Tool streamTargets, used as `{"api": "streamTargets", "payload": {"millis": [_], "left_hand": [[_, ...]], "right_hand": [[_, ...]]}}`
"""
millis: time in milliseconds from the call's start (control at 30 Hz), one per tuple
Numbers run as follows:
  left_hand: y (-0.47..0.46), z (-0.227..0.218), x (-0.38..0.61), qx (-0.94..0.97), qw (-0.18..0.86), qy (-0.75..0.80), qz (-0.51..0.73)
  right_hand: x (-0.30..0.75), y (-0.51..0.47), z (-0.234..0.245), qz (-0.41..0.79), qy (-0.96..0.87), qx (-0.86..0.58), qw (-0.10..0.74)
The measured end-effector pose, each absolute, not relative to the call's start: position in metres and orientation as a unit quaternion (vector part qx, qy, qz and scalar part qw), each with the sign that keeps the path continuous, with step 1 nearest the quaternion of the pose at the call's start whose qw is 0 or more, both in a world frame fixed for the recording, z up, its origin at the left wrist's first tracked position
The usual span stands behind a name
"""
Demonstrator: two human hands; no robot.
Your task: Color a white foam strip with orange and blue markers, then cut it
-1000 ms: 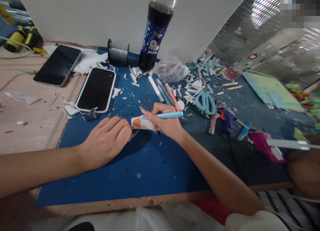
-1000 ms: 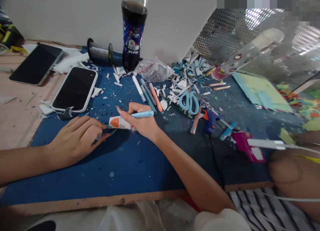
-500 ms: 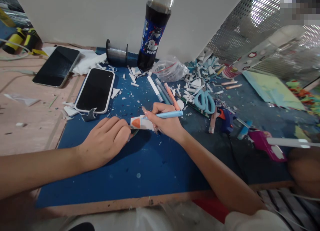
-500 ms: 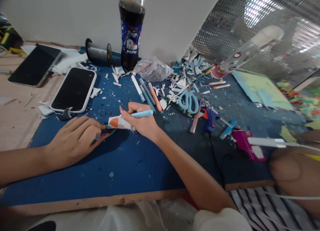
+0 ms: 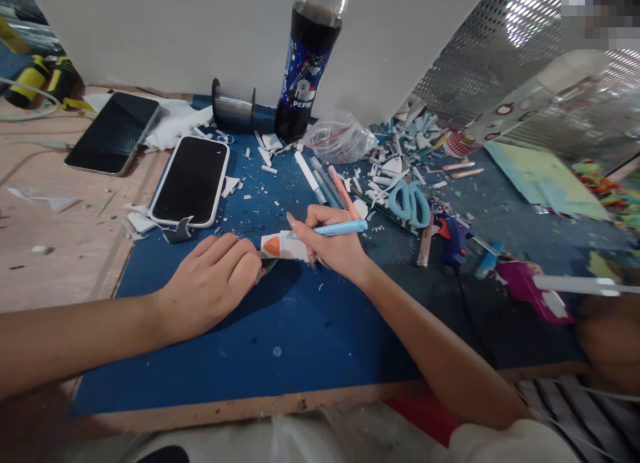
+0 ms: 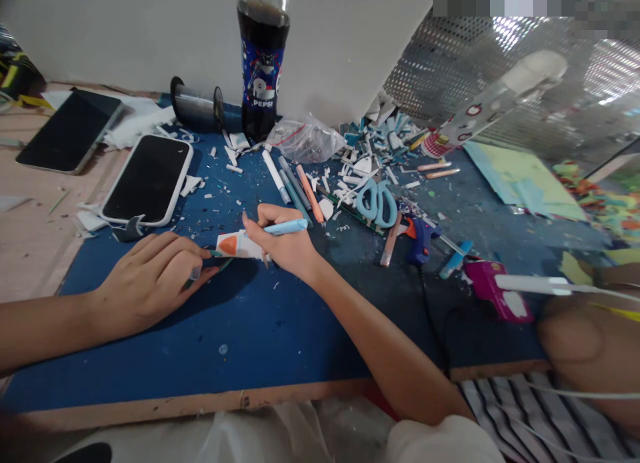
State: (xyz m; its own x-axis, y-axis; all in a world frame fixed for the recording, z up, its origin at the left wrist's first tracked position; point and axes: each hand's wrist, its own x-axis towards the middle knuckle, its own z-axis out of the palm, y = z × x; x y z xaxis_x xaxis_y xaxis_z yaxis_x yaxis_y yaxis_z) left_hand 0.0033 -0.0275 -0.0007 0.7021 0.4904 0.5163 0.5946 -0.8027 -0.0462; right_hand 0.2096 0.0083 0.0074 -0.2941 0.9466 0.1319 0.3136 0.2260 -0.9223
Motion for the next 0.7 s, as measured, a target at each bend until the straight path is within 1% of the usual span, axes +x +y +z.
{"api": "streamTargets", "payload": {"millis": [433, 700], "left_hand": [[-0.0273, -0.0008, 0.0045, -0.917, 0.11, -0.301, -0.239], [-0.0275, -0.0011, 0.0037, -0.917, 0.113, -0.3, -0.239]], "right_hand": [[0.2124, 0.0088, 0.0066, 0.41, -0.706, -0.457, 0.352], [0.2138, 0.0106, 0.0062, 0.402, -0.733, -0.428, 0.344]]}}
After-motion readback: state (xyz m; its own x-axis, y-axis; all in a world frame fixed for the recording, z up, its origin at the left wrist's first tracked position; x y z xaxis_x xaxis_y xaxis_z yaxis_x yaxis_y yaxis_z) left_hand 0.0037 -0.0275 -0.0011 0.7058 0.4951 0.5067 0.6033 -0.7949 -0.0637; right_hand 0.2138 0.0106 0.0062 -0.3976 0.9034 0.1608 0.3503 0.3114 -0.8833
